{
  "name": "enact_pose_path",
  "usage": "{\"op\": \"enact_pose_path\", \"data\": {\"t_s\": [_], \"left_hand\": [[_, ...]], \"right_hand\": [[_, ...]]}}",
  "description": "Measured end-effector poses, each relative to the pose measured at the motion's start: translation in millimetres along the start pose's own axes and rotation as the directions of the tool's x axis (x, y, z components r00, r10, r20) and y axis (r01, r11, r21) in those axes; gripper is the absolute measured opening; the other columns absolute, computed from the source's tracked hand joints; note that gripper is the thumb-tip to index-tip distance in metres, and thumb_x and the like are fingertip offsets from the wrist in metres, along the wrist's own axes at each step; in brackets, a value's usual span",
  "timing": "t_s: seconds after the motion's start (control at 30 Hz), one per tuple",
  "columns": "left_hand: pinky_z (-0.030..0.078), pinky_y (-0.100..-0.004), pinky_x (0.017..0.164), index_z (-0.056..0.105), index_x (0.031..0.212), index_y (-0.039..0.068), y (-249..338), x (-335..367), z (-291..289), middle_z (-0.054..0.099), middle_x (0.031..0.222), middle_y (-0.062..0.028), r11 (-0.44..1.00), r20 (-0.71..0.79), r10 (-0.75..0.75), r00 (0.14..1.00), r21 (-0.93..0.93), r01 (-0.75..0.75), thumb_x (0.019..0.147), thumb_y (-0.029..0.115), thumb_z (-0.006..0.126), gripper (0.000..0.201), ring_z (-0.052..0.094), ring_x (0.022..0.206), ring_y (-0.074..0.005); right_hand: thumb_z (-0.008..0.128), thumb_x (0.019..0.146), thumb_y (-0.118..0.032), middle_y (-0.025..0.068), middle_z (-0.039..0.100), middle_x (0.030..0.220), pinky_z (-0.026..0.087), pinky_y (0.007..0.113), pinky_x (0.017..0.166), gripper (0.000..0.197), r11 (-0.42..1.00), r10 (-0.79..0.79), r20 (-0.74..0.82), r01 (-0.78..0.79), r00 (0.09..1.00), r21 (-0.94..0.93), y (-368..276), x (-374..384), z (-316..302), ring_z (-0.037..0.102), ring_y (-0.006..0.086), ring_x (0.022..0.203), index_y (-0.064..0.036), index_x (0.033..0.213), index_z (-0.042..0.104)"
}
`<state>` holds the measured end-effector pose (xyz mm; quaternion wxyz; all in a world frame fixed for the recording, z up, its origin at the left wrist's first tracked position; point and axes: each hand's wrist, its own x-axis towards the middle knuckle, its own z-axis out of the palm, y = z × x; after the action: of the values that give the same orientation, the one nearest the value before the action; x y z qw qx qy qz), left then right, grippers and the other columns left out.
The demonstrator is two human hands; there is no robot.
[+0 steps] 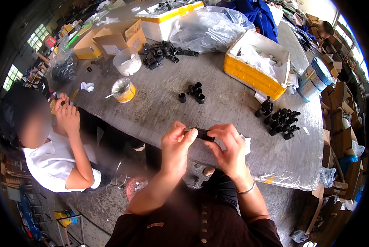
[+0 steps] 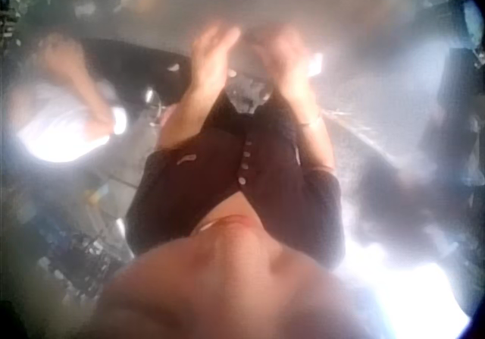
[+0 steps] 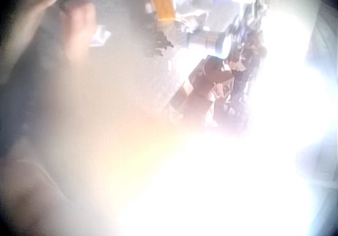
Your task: The person wipes a black cylindrical component with a cloth, applies a green substance to the interior using a small stick, and joins it with another black part.
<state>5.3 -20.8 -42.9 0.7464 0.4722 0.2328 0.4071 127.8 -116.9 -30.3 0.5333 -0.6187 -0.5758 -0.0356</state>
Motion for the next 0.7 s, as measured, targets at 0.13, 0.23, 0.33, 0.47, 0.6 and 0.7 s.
{"op": "enact_pose_path", "data": {"t_s": [0.13, 0.23, 0.33, 0.47, 0.6, 0.7], "left_hand": [[0.035, -0.0214, 0.072, 0.061, 0.080, 0.002, 2, 1, -3, 0.045, 0.088, 0.0034, 0.999, 0.049, 0.009, 0.999, 0.035, -0.011, 0.088, 0.008, 0.069, 0.012, 0.043, 0.080, -0.0049], [0.035, -0.0222, 0.072, 0.064, 0.086, 0.002, 11, 3, -18, 0.045, 0.089, 0.0015, 0.978, 0.216, 0.028, 0.976, 0.195, -0.071, 0.086, 0.010, 0.071, 0.010, 0.043, 0.081, -0.0073], [0.037, -0.0262, 0.070, 0.066, 0.096, 0.000, 14, 12, -28, 0.044, 0.089, -0.0030, 0.835, 0.437, 0.225, 0.871, 0.374, -0.403, 0.084, 0.010, 0.070, 0.015, 0.045, 0.081, -0.0142], [0.035, -0.0264, 0.065, 0.066, 0.092, -0.002, 19, 15, -26, 0.046, 0.086, -0.0040, 0.699, 0.486, 0.295, 0.823, 0.478, -0.533, 0.084, 0.013, 0.072, 0.018, 0.043, 0.077, -0.0150], [0.035, -0.0262, 0.060, 0.065, 0.085, -0.002, 19, 15, -22, 0.047, 0.082, -0.0046, 0.626, 0.507, 0.361, 0.783, 0.490, -0.606, 0.083, 0.012, 0.072, 0.016, 0.045, 0.071, -0.0150], [0.035, -0.0267, 0.058, 0.061, 0.080, -0.002, 18, 12, -19, 0.048, 0.080, -0.0054, 0.579, 0.487, 0.421, 0.765, 0.505, -0.640, 0.083, 0.011, 0.072, 0.018, 0.046, 0.069, -0.0148]], "right_hand": [[0.073, 0.083, -0.011, 0.0087, 0.064, 0.082, 0.052, 0.029, 0.064, 0.022, 0.925, 0.289, 0.080, -0.300, 0.954, 0.234, 1, -4, 0, 0.063, 0.0183, 0.071, -0.0009, 0.099, 0.062], [0.065, 0.092, -0.018, 0.0055, 0.064, 0.075, 0.050, 0.025, 0.060, 0.022, 0.711, 0.509, 0.166, -0.522, 0.844, 0.471, 2, -7, -3, 0.060, 0.0115, 0.065, 0.0018, 0.101, 0.062], [0.057, 0.098, -0.026, 0.0031, 0.063, 0.073, 0.048, 0.021, 0.057, 0.030, 0.538, 0.572, 0.276, -0.607, 0.773, 0.585, 3, -3, -10, 0.057, 0.0069, 0.061, 0.0038, 0.100, 0.061], [0.058, 0.098, -0.027, 0.0034, 0.063, 0.073, 0.048, 0.021, 0.057, 0.031, 0.524, 0.561, 0.307, -0.617, 0.769, 0.587, 1, -2, -12, 0.058, 0.0080, 0.062, 0.0039, 0.101, 0.062], [0.060, 0.096, -0.024, 0.0044, 0.064, 0.076, 0.050, 0.022, 0.059, 0.030, 0.543, 0.542, 0.271, -0.577, 0.796, 0.610, 1, -4, -11, 0.060, 0.0088, 0.065, 0.0045, 0.103, 0.061], [0.064, 0.093, -0.020, 0.0052, 0.065, 0.082, 0.051, 0.023, 0.063, 0.026, 0.520, 0.527, 0.281, -0.565, 0.802, 0.640, 1, -7, -11, 0.061, 0.0091, 0.071, 0.0040, 0.104, 0.061]]}}
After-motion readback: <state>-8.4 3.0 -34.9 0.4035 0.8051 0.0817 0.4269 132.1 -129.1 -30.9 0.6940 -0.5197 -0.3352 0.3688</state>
